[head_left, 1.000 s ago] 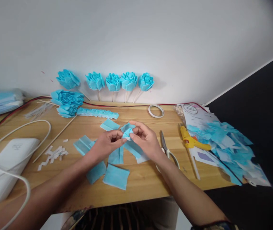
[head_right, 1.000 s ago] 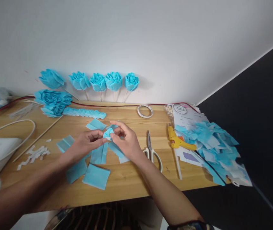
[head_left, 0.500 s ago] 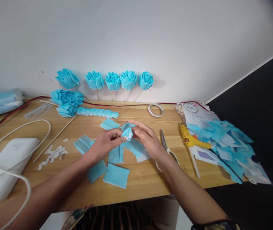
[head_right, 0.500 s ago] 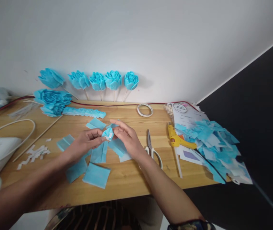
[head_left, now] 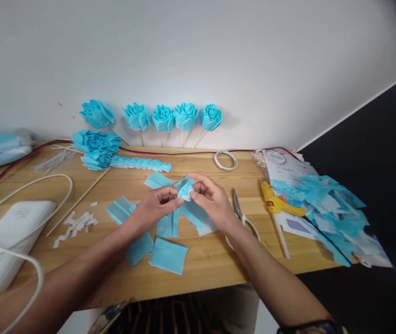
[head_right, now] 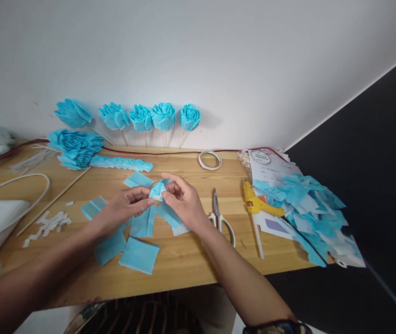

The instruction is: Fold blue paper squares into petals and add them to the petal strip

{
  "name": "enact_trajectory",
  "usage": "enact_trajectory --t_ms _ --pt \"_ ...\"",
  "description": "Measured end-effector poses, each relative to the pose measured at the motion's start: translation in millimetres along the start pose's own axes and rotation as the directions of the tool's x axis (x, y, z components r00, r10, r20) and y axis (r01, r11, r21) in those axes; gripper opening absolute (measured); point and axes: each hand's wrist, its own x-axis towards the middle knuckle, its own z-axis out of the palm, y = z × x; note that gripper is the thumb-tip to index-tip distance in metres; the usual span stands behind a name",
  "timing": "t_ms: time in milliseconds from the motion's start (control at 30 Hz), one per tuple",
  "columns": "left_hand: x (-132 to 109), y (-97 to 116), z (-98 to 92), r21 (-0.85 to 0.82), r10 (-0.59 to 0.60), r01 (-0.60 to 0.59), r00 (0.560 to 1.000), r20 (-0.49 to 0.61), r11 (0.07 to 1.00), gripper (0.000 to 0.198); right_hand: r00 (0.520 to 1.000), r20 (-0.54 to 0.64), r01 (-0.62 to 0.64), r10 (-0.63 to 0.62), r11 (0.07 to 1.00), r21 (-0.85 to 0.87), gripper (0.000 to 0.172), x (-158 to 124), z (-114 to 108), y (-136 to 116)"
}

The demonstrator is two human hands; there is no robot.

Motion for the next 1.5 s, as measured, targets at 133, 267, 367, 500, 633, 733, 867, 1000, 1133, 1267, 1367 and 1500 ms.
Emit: enact_trajectory --t_ms 133,267,367,500,633,733,867,1000,1133,1267,1367,1500 --pt "0 4 0.6 0.011 -0.001 0.001 0.999 -0.039 1.000 0.029 1.000 -0.002 0.022 -0.022 0.999 -0.043 0.044 0 1 0" --pt "-1 3 -0.5 0.016 -0.002 0.003 0.996 -0.091 1.000 0.026 0.999 0.023 0.046 -0.044 0.996 -0.072 0.044 0 2 4" --pt "-1 1 -1.4 0.012 0.008 -0.007 0.993 -0.118 1.000 0.025 0.999 0.038 0.035 -0.032 0.997 -0.067 0.042 -2 1 2" --pt "0 1 -1.7 0.017 0.022 -0.019 0.987 -0.160 1.000 0.024 0.998 0.060 0.006 -0.003 0.998 -0.057 0.040 -4 0 -3" --pt "-1 2 -1.7 0.020 0.031 -0.029 0.986 -0.166 0.999 0.024 0.994 0.111 -0.003 0.011 0.997 -0.072 0.050 -3 2 -1" --pt "-2 2 -1.6 0.024 0.028 -0.024 0.987 -0.156 0.999 0.024 0.994 0.109 0.027 -0.017 0.996 -0.090 0.052 -3 4 3" --pt "-3 3 -1.3 0.027 0.053 -0.050 0.990 -0.131 0.998 0.033 0.996 0.084 0.032 -0.024 0.995 -0.091 0.053 -2 3 7" --pt "-3 3 -0.3 0.007 0.011 -0.010 0.994 -0.113 1.000 0.027 0.996 0.083 0.036 -0.028 0.995 -0.096 0.054 -2 3 7" --pt "-1 4 0.8 -0.024 -0.004 0.002 0.994 -0.110 1.000 0.029 0.995 0.090 0.040 -0.029 0.992 -0.121 0.054 -3 4 5" --pt "-1 4 0.3 -0.015 0.003 -0.004 0.996 -0.085 1.000 0.026 0.993 0.109 0.070 -0.053 0.986 -0.153 0.054 -4 5 2" --pt "-1 2 -0.3 -0.003 0.005 -0.005 0.996 -0.092 1.000 0.024 0.989 0.130 0.086 -0.063 0.980 -0.179 0.052 -5 7 -1" --pt "-2 -3 -0.8 -0.029 -0.014 0.011 0.996 -0.093 1.000 0.024 0.988 0.135 0.100 -0.074 0.977 -0.190 0.051 -5 8 -2"
